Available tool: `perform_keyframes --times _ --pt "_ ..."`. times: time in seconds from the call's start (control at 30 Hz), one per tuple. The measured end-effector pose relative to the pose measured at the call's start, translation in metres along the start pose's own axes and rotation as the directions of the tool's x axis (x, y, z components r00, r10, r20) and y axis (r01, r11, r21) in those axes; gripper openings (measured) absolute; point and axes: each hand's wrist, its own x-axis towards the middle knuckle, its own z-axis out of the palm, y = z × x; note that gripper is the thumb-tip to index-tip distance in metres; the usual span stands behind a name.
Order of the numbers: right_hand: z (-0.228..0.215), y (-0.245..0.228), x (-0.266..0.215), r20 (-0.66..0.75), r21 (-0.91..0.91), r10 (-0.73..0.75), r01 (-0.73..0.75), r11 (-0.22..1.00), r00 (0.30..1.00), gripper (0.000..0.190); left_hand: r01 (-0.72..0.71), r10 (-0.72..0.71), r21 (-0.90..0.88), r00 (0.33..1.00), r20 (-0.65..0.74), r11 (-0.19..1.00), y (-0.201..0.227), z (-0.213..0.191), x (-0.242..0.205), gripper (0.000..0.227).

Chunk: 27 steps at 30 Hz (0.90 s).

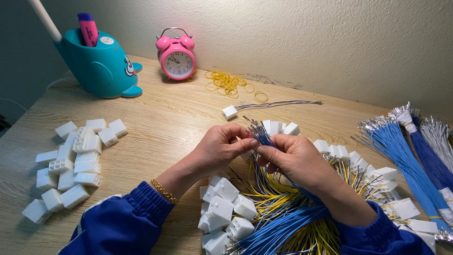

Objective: The person assembles wire harnesses by inserting bundles of blue and yellow wires into white plastic connectors. The hands repeatedly pick up a connector and a wire bundle, then push the wires into the connector housing.

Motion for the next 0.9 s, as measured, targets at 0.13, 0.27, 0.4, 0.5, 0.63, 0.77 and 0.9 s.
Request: perform_keyframes --times 0.13,0.27,0.4,0.5,0.63,0.77,0.9 --pt "-0.002 0.003 0.004 0.01 0.079 0.028 -0.029 0.996 1.0 0.025 0.016 -0.016 0.019 1.0 0.017 1.0 0.008 -0.002 -0.003 0.015" --pt "-0.011 0.0 0.003 -0.062 0.121 0.061 -0.053 0.991 0.996 0.023 0.029 -0.028 -0.011 0.999 0.025 1.0 0.012 -0.004 -0.005 0.012" --pt "-0.008 -0.021 -0.018 -0.116 -0.118 0.003 -0.017 0.993 0.993 0.02 0.137 -0.137 -0.059 0.991 0.008 0.989 0.03 -0.001 -0.011 0.014" --pt "0.001 -0.001 -0.01 -0.123 -0.262 -0.077 0.043 0.964 0.989 0.018 0.163 -0.164 -0.109 0.987 0.003 0.981 0.016 -0.002 -0.006 0.013" --pt "0.012 -0.019 -0.02 -0.213 -0.367 -0.098 0.013 0.93 0.972 0.014 0.195 -0.199 -0.12 0.98 -0.015 0.973 0.028 0.0 -0.014 0.013" --pt "0.013 -0.032 -0.028 -0.226 -0.443 -0.105 -0.006 0.897 0.968 0.012 0.214 -0.217 -0.175 0.976 -0.001 0.961 0.025 0.002 -0.013 0.013" --pt "0.01 -0.03 -0.025 -0.13 -0.534 -0.121 0.033 0.845 0.984 0.009 0.211 -0.212 -0.179 0.977 0.015 0.961 0.017 0.0 -0.009 0.014"
